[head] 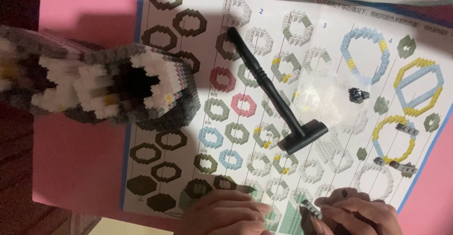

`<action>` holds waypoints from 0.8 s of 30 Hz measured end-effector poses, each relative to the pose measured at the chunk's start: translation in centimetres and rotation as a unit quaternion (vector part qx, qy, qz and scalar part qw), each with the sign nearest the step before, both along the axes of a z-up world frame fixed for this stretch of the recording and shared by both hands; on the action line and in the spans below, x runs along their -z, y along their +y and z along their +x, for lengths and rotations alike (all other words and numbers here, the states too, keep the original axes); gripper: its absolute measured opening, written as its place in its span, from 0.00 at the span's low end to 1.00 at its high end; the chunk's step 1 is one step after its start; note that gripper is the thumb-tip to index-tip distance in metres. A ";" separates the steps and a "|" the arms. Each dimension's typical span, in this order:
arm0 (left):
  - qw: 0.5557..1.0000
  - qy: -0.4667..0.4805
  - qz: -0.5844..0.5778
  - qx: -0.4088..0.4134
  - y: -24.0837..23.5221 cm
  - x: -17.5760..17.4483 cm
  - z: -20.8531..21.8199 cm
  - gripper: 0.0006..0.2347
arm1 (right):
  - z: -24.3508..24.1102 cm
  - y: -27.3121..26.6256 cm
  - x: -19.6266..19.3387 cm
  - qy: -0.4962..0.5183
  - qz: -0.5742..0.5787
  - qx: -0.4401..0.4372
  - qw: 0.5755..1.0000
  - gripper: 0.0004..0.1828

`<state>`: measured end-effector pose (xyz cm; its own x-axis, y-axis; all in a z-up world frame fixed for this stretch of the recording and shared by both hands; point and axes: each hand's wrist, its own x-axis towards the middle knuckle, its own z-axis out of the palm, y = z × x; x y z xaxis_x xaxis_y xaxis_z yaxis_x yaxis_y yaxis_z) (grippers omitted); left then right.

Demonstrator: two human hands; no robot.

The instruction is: The person assembles small, colorful plastic bricks by hand, following a printed instruction sheet. They retrieve bricks from plastic bags, connect them into small structures, and occasionally use a black plastic tool to press the pieces together.

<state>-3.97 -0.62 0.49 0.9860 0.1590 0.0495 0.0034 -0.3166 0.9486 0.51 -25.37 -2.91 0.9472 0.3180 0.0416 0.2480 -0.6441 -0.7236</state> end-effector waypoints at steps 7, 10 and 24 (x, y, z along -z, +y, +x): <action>0.997 0.068 -0.032 -0.027 0.7 -0.9 1.1 0.03 | -0.3 4.0 -2.6 -0.027 -0.012 0.127 0.992 0.08; 0.994 0.073 -0.035 -0.078 -0.1 -1.4 0.8 0.03 | -0.5 2.7 -3.6 -0.034 -0.032 0.110 0.993 0.06; 0.929 0.270 -0.030 -0.251 -2.6 -1.9 0.7 0.06 | 3.2 -0.9 -9.8 -0.107 0.122 0.230 0.960 0.08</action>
